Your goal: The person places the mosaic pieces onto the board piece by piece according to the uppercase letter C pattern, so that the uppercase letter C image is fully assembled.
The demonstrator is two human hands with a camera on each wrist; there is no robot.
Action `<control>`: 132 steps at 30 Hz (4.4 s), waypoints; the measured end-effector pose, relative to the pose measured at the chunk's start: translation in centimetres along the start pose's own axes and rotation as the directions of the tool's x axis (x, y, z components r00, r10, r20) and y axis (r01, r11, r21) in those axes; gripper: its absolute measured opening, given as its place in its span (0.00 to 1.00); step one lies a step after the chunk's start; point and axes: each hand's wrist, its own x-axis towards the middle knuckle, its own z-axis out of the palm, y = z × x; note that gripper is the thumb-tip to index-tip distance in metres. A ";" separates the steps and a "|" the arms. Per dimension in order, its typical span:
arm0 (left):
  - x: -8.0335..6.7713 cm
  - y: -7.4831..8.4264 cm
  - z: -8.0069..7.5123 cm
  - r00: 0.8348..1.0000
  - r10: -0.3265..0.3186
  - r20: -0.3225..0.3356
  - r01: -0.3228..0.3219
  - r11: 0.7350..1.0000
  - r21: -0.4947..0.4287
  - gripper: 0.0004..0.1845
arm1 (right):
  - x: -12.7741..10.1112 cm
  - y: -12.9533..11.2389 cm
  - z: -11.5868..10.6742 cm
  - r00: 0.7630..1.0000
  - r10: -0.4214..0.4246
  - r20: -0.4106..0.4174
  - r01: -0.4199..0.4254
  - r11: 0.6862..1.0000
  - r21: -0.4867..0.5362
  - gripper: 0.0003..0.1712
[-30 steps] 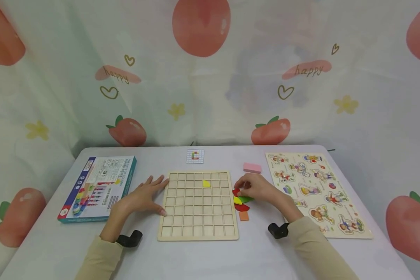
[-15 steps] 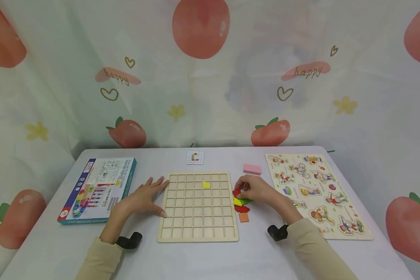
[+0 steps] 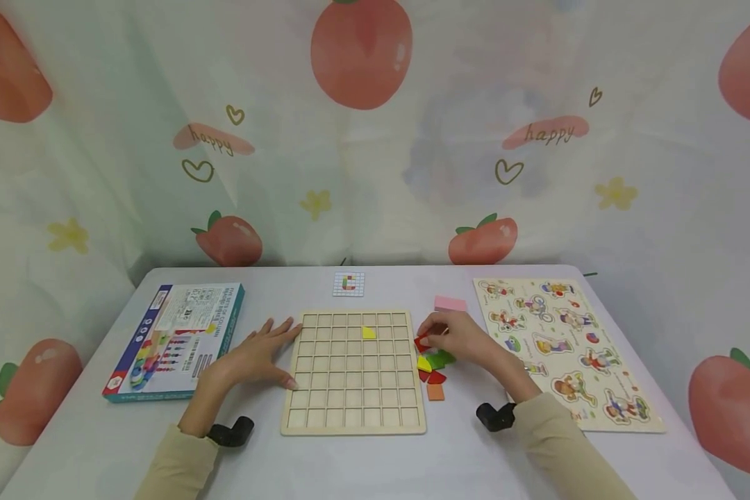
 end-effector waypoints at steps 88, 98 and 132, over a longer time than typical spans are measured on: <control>0.0 0.2 0.1 1.000 0.009 0.016 -0.009 1.000 0.019 0.57 | 4.1 -5.3 4.1 0.997 -0.064 -0.041 0.063 0.998 -0.029 0.10; -0.4 0.4 -0.3 1.000 0.010 0.019 -0.010 1.000 0.008 0.57 | 1.0 -3.3 2.6 0.990 -0.124 -0.068 0.118 0.990 -0.081 0.08; -0.4 0.3 -0.4 1.000 0.013 0.027 -0.013 1.000 -0.003 0.57 | -1.9 -1.2 1.7 1.000 0.001 0.028 0.001 0.997 -0.079 0.09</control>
